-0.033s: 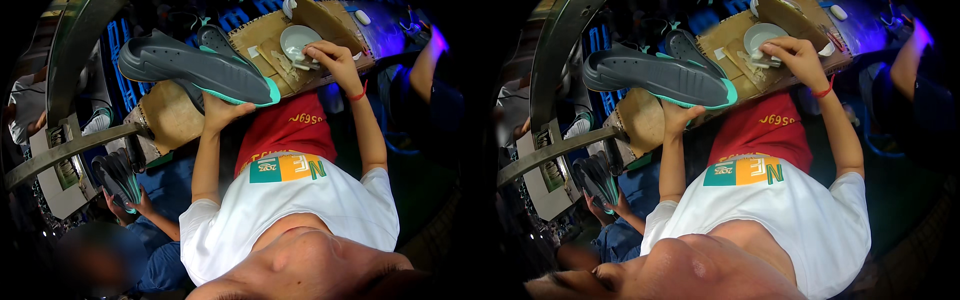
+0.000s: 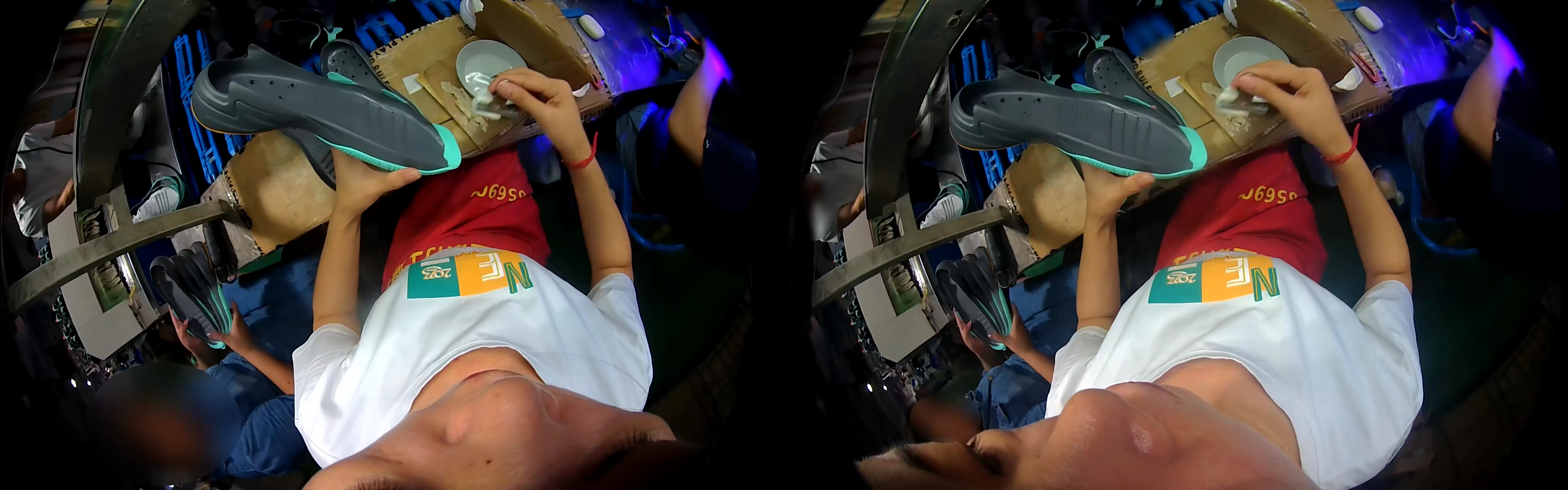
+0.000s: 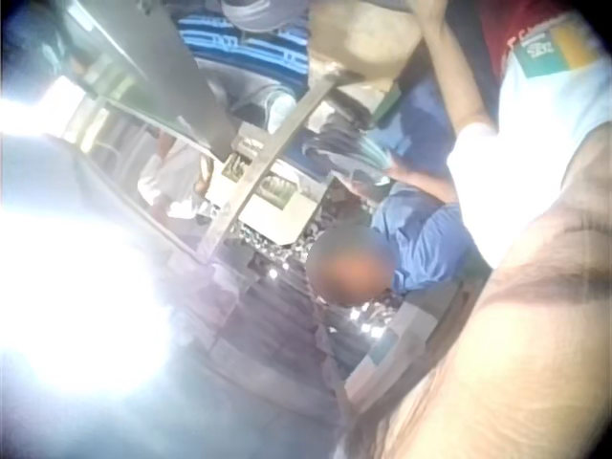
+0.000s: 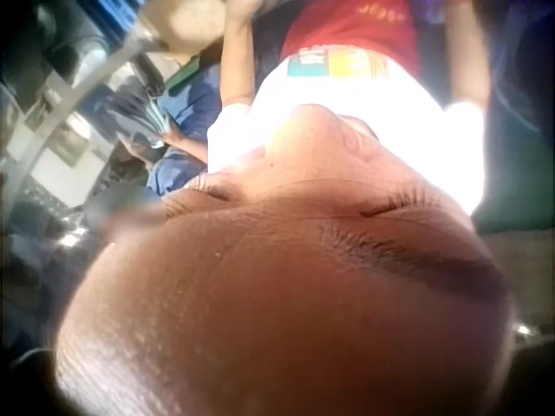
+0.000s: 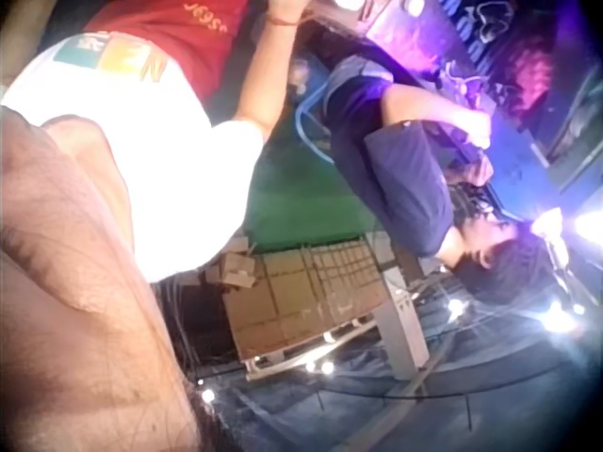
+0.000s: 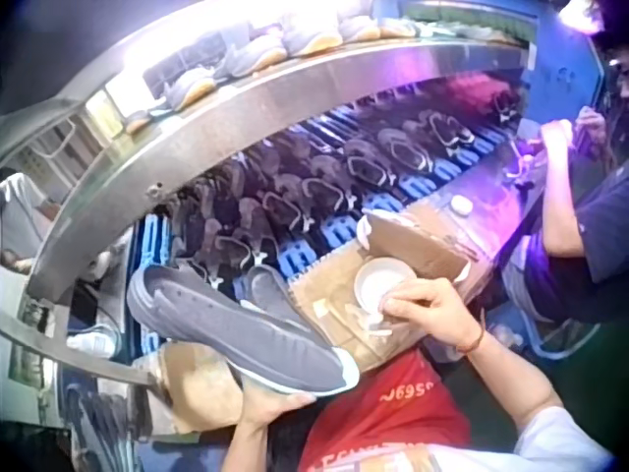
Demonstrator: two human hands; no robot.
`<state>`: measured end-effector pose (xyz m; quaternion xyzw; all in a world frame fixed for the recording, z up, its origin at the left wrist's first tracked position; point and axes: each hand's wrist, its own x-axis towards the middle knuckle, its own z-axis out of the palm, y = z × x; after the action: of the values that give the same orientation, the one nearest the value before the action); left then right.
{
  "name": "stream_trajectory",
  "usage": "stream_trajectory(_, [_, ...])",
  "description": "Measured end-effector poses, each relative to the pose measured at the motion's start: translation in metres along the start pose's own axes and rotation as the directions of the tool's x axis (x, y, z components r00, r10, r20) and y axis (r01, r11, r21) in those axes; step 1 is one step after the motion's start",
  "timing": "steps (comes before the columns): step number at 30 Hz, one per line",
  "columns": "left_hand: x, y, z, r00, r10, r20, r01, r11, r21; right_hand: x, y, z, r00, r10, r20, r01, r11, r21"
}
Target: The person repeatedly wipes the soles of multiple dark-colored sandals with a white cloth. They pick up each sandal from a cardboard surface, wipe the sole, and place it back down, continuing the process throughout the clip.
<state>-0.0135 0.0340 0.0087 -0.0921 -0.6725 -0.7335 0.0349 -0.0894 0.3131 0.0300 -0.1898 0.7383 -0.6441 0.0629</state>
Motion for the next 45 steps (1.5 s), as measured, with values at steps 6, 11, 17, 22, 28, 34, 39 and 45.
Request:
stream_trajectory(6, [0.001,0.015,0.020,1.000,0.019,-0.015,-0.019,0.999,-0.032,-0.007,-0.016,0.032,0.879,-0.463,0.117,0.468,0.788,-0.400])
stream_trajectory(11, [0.000,0.025,0.023,1.000,0.003,-0.029,-0.005,0.999,-0.054,-0.003,-0.027,0.035,0.787,-0.574,0.228,0.603,0.636,-0.481])
stream_trajectory(17, [-0.002,0.012,0.013,0.971,0.176,0.160,-0.213,0.942,0.258,-0.007,-0.025,0.029,0.817,-0.494,0.296,0.576,0.702,-0.419])
stream_trajectory(22, [-0.002,0.012,0.016,0.930,0.255,0.266,-0.353,0.819,0.451,-0.015,-0.016,0.026,0.954,-0.206,0.219,0.241,0.959,-0.150])
stream_trajectory(28, [-0.006,0.015,0.019,0.938,0.219,0.270,-0.337,0.767,0.546,-0.019,-0.003,0.025,0.970,0.044,0.238,-0.072,0.991,0.111])
stream_trajectory(34, [-0.015,0.008,0.027,0.997,0.049,0.065,-0.058,0.989,0.137,-0.002,-0.020,0.041,0.949,-0.314,-0.034,0.311,0.947,-0.074])
stream_trajectory(39, [-0.016,0.011,0.032,0.998,-0.027,0.056,0.028,0.999,-0.030,0.011,-0.029,0.047,0.802,-0.595,0.059,0.558,0.708,-0.433])
stream_trajectory(45, [-0.017,0.010,0.024,0.996,-0.024,0.091,0.024,1.000,-0.007,0.014,-0.026,0.036,0.730,-0.621,0.287,0.681,0.620,-0.390])
